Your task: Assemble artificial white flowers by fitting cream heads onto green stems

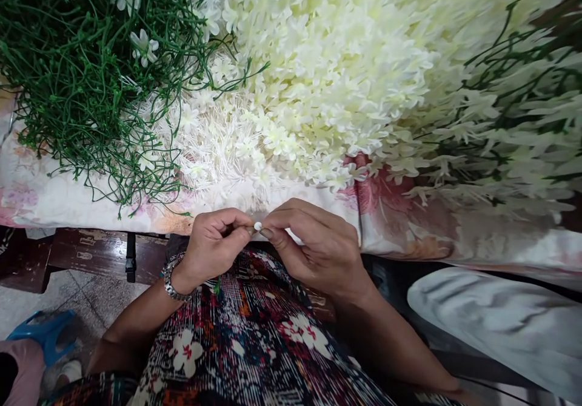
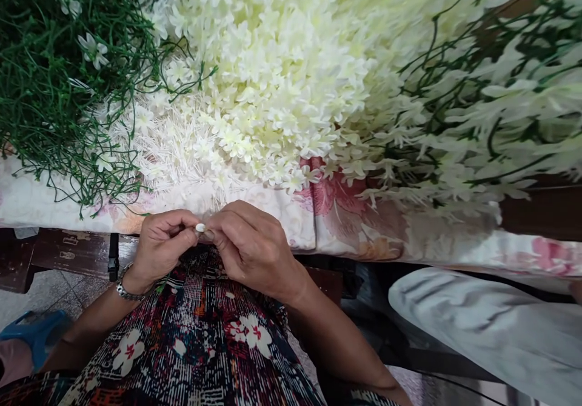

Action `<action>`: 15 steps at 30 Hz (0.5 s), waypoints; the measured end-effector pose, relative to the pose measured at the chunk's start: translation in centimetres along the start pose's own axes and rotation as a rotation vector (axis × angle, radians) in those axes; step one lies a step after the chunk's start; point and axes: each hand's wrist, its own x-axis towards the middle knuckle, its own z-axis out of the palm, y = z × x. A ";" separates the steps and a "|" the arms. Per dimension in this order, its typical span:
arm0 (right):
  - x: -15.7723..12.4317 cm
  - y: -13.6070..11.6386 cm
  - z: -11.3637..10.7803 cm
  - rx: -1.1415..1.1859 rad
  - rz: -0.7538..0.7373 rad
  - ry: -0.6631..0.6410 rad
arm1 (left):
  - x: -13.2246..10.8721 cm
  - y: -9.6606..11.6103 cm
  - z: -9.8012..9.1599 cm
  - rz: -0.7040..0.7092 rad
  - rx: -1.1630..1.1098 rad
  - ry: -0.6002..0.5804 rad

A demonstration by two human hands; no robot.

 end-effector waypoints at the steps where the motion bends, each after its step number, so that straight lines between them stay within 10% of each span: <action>1: 0.0 0.0 0.1 0.000 0.004 0.004 | 0.0 0.0 0.0 0.004 0.000 -0.002; 15: 0.3 -0.2 -0.1 0.061 0.032 -0.033 | -0.1 -0.5 -0.3 -0.016 -0.117 -0.021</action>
